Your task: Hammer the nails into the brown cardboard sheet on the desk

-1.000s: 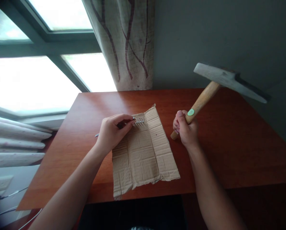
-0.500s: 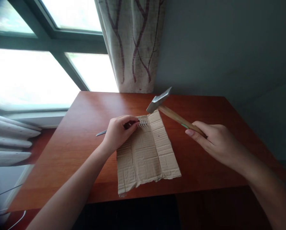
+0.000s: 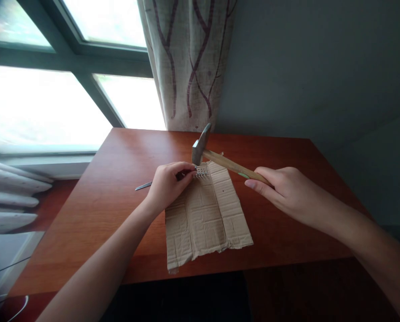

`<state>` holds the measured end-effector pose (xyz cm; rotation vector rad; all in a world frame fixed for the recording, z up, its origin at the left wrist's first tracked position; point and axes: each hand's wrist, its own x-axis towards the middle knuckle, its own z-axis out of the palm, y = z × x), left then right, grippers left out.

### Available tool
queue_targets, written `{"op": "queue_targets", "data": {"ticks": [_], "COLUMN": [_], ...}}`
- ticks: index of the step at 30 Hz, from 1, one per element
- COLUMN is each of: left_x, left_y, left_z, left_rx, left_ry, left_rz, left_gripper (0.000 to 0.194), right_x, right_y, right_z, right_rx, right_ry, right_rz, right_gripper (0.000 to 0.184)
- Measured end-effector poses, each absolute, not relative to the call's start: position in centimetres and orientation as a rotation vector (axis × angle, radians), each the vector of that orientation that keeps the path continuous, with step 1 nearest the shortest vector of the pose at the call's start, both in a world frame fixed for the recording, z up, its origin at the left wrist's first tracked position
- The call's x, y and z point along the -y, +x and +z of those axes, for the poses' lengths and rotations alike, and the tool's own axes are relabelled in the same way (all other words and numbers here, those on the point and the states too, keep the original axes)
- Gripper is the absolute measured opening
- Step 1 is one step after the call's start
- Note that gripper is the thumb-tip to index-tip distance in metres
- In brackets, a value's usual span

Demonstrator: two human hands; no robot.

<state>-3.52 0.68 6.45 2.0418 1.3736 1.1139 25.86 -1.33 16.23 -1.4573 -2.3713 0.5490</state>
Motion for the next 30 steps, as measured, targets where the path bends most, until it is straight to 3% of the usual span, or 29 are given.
{"op": "queue_targets", "data": {"ticks": [30], "left_x": [-0.82], "left_y": [-3.55], "left_z": [6.41], "left_rx": [-1.394], "left_ry": [2.091], "left_rz": [1.044], "left_gripper": [0.011], "right_x": [2.07], "right_y": [25.46], "right_z": [15.96], "right_rx": [2.466], "right_ry": [-1.678], "right_rz": [0.568], "right_gripper": [0.056]}}
